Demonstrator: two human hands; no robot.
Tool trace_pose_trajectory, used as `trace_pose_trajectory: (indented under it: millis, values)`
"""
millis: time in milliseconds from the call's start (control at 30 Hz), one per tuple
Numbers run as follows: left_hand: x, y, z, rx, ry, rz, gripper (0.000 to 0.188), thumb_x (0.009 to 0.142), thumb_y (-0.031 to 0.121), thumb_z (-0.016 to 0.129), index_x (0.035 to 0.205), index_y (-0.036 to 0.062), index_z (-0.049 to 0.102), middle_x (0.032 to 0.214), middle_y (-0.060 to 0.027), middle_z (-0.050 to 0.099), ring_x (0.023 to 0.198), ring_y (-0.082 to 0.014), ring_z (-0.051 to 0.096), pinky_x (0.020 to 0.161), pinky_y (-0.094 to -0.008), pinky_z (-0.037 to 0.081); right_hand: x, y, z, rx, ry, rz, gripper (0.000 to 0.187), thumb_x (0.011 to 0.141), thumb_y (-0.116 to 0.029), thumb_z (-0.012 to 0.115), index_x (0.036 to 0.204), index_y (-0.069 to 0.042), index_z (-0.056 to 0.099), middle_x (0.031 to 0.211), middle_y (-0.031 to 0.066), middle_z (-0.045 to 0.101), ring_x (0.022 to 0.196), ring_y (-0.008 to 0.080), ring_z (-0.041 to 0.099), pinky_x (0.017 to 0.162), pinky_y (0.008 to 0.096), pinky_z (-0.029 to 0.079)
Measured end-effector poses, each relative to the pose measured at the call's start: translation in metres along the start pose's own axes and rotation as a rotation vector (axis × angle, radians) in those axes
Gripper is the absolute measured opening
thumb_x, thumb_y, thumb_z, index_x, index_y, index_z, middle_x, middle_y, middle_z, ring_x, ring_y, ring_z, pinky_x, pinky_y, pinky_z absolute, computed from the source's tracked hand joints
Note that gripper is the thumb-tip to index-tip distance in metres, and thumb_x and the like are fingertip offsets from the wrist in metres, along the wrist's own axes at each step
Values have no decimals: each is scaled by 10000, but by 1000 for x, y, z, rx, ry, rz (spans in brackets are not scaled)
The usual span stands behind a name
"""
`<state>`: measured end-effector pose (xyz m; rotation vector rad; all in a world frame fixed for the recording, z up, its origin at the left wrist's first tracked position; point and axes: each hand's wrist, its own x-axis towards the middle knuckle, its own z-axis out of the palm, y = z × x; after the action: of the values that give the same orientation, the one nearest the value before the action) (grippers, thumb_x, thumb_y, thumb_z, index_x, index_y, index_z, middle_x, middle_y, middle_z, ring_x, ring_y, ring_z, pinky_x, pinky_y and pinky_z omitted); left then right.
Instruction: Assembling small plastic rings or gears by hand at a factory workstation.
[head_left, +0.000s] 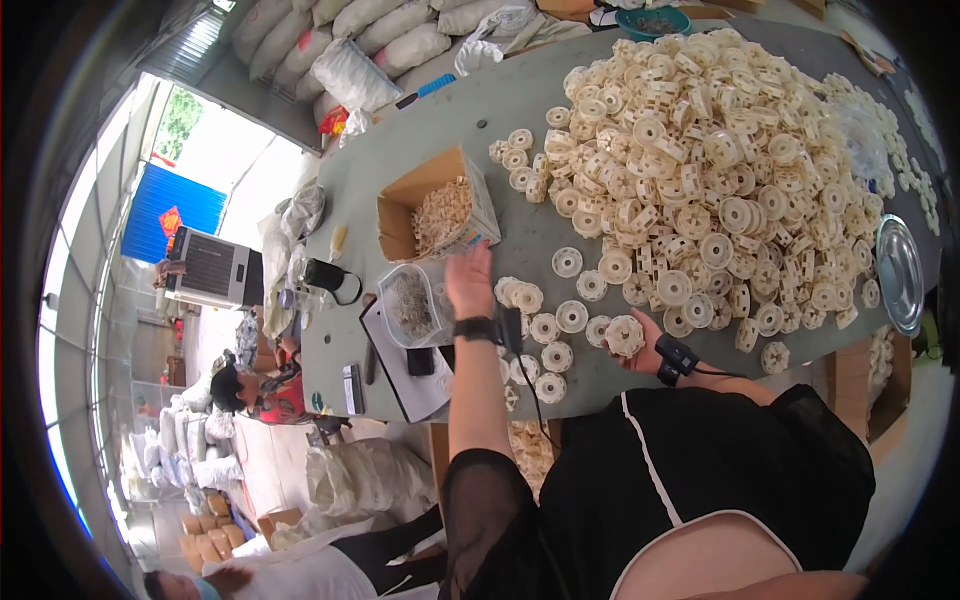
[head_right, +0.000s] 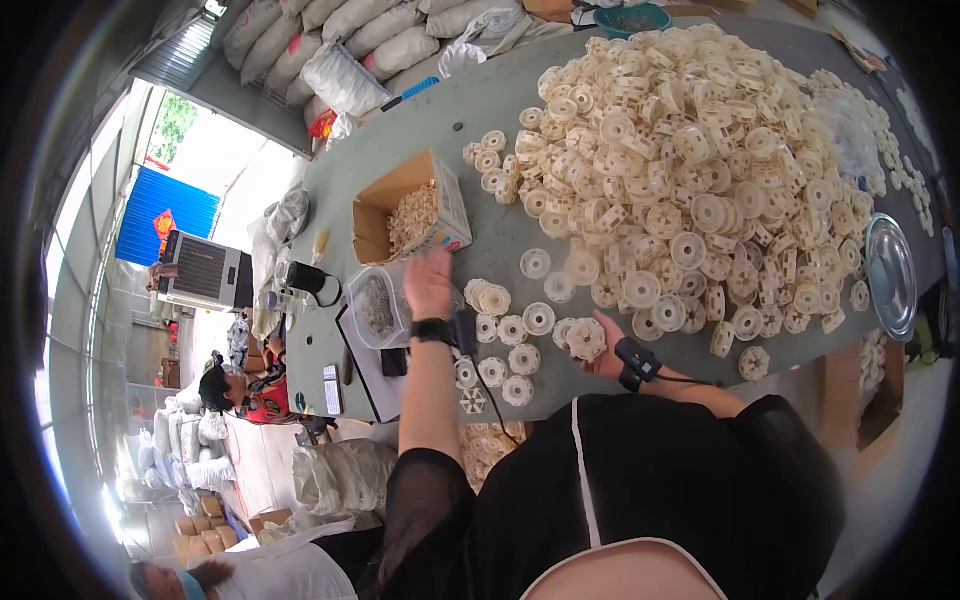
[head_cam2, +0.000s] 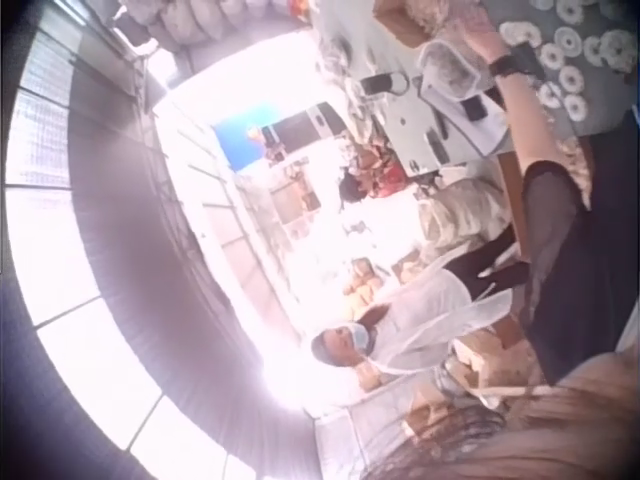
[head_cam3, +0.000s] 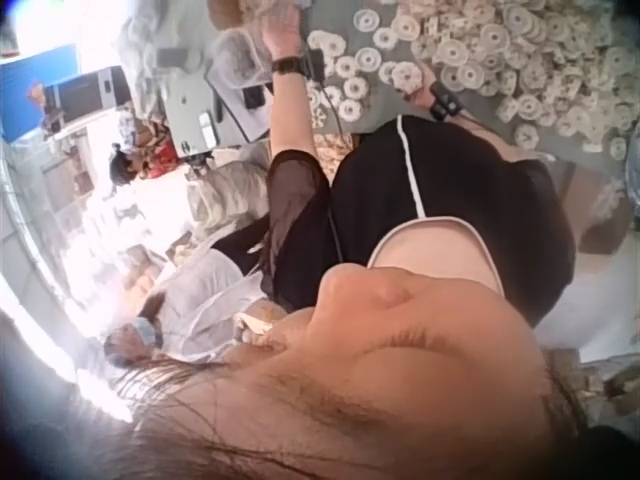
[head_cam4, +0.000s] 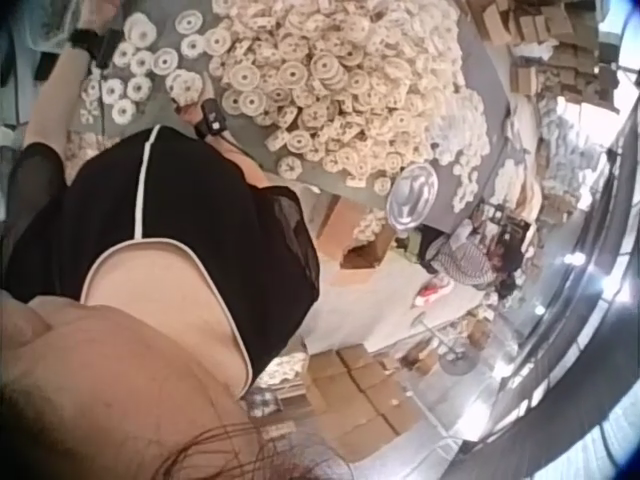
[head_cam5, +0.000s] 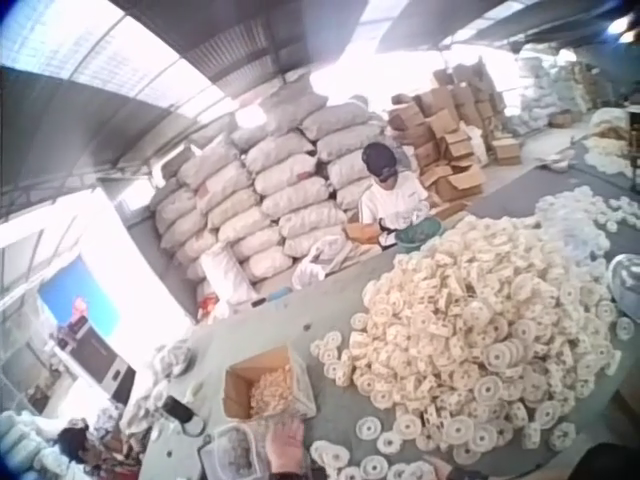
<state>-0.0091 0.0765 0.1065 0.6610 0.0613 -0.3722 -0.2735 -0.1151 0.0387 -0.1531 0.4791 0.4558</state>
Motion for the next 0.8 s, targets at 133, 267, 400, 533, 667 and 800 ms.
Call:
trace_pose_trajectory:
  millis: [133,267,400,533,667,800]
  values:
    - [-56,-67,-2,423,-79,-298,243,807,252,476,918,41,522,877,-66,569,813,-199,554,744,-313,432,-2,-1,-5,-14,4,-5,506,797,-551,272,1038,-171,502,888,85,577,668,217,541,479,272,384]
    - [-129,-115,29,1094,-542,-298,532,710,157,595,1177,49,366,1148,-113,429,1036,-228,441,867,-334,368,9,0,-17,-110,165,-85,478,805,-536,283,1039,-178,497,932,66,566,745,190,538,570,316,414]
    - [-162,-130,35,1488,-797,36,643,630,130,636,1194,46,340,1186,-167,386,1114,-304,361,910,-343,331,9,16,9,-64,239,-196,435,822,-490,309,1043,-157,484,977,43,545,787,197,527,676,348,416]
    - [-172,-124,46,1662,-713,74,606,618,114,623,1164,49,370,1119,-159,441,1026,-287,442,844,-325,380,21,17,-10,-388,379,-470,432,827,-417,383,1058,-57,447,1005,101,522,849,196,520,746,327,409]
    - [-174,-116,41,1684,-650,214,501,629,166,614,1084,54,437,1037,-153,496,928,-293,498,770,-332,414,50,23,-33,-730,603,-828,438,804,-333,477,1052,25,424,967,147,510,877,186,496,744,302,403]
    - [-162,-89,36,1761,-570,-258,341,698,276,540,922,19,528,811,-100,587,727,-244,566,632,-290,448,53,29,-28,-1149,665,-979,399,774,-282,527,1062,-19,440,930,119,482,805,188,484,719,300,406]
